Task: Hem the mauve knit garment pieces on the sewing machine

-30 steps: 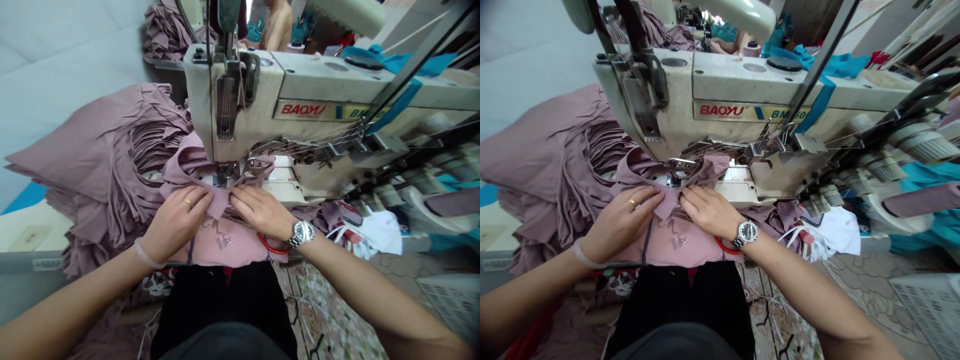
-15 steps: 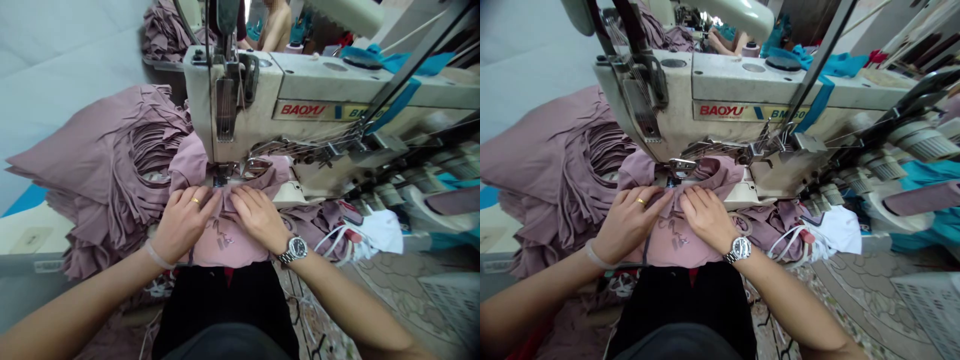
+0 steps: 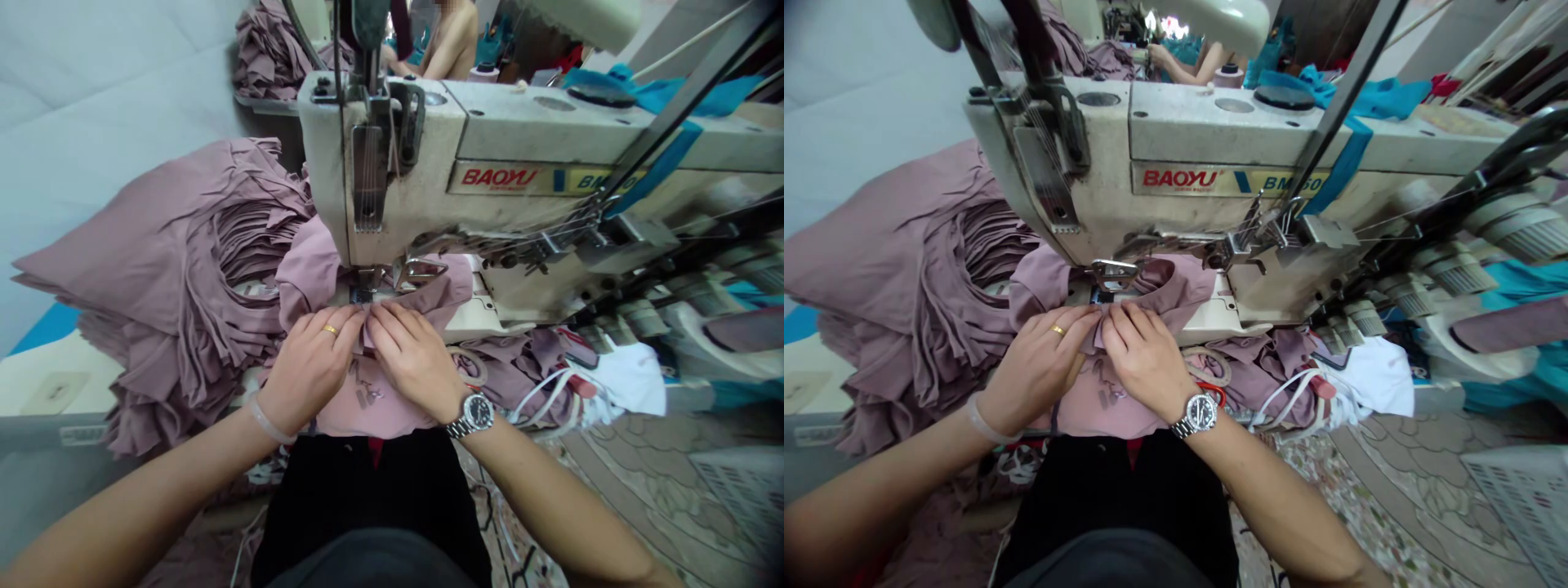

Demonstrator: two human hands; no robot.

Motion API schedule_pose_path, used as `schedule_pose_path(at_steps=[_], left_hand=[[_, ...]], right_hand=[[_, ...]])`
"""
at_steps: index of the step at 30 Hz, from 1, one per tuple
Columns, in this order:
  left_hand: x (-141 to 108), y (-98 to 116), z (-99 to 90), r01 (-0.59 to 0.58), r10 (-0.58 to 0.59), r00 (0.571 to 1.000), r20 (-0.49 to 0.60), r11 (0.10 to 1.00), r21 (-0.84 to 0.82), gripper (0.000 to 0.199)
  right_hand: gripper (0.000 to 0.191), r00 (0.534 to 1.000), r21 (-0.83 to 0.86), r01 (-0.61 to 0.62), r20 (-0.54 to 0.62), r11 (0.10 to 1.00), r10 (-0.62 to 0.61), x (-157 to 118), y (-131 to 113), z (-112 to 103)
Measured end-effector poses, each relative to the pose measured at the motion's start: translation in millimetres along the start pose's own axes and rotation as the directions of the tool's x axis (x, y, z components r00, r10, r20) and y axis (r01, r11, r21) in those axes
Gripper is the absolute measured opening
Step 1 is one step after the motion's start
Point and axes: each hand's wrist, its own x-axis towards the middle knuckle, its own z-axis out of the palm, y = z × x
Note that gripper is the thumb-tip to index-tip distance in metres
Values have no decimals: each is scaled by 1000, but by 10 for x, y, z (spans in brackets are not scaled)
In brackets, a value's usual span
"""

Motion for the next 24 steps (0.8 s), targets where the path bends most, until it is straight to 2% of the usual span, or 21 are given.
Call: schedule_pose_path(at_steps=[5,10,18,24], left_hand=[[-10,-25,18,-5,5,1000,22,1000,-20,42],[-12,-47,11,-5,7,1000,27,999,-47,40],[61,-43,31,35,-36,998,49,999,25,39],[72,-68,46,28,-28,998,56,1000,4,37]], right_hand=[[34,1000,31,-5,28,1000,4,-9,8,0],[39,998,91,-64,33,994,62,-20,19,11],[38,993,67,-99,73,993,94,98,29,21],[38,993,79,-104,62,991,99,135,38,29]])
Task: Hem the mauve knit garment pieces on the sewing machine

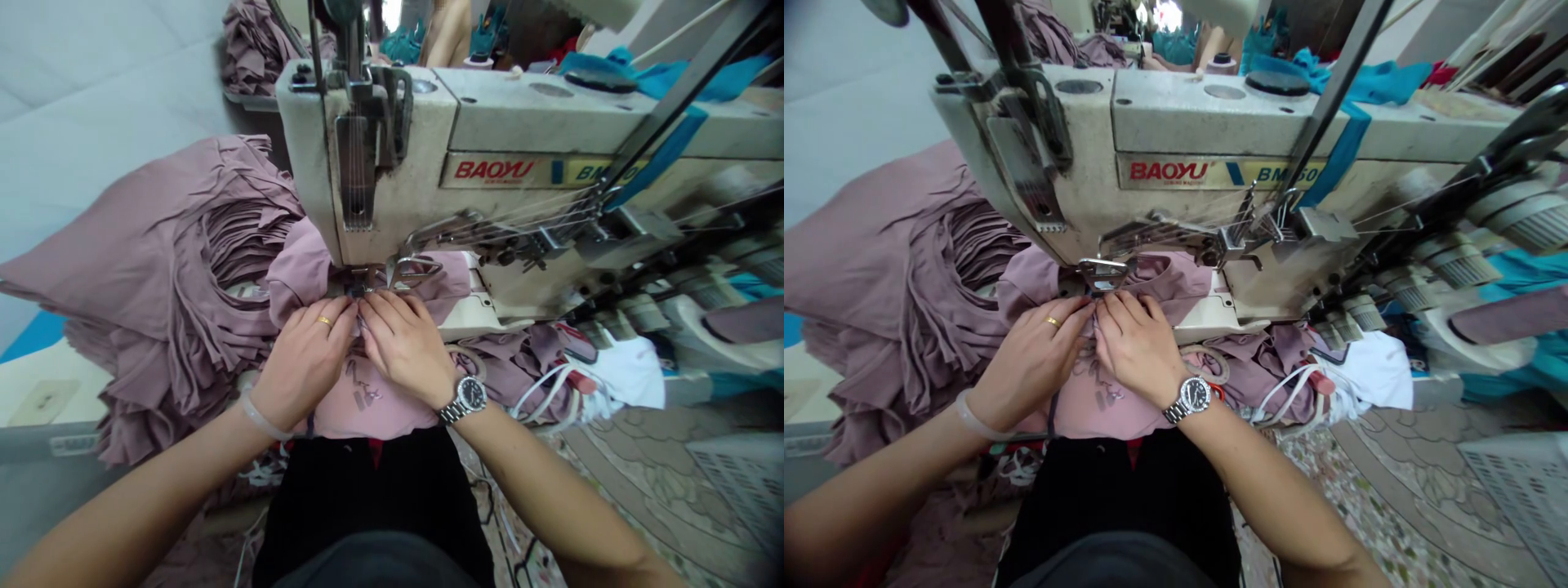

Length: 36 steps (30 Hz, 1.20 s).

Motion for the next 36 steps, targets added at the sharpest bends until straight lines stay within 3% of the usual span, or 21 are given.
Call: schedule_pose_path(at_steps=[7,14,19,31,36], left_hand=[[-42,-113,-27,-108,98,991,-91,989,-104,25],[12,-176,-16,-122,110,986,-122,988,-96,24],[55,-223,3,-101,97,993,-63,992,-70,28],[58,-259,25,-108,100,991,-89,990,-91,34],[59,-220,77,-132,122,985,-124,988,-81,33]], right_hand=[[26,997,141,23,-73,990,-13,-46,24,19],[25,995,230,-24,-88,973,45,35,43,25],[27,993,189,-104,-37,977,113,94,57,30],[26,995,174,-94,-13,980,97,89,155,2],[26,999,109,-23,-32,994,26,77,138,39]])
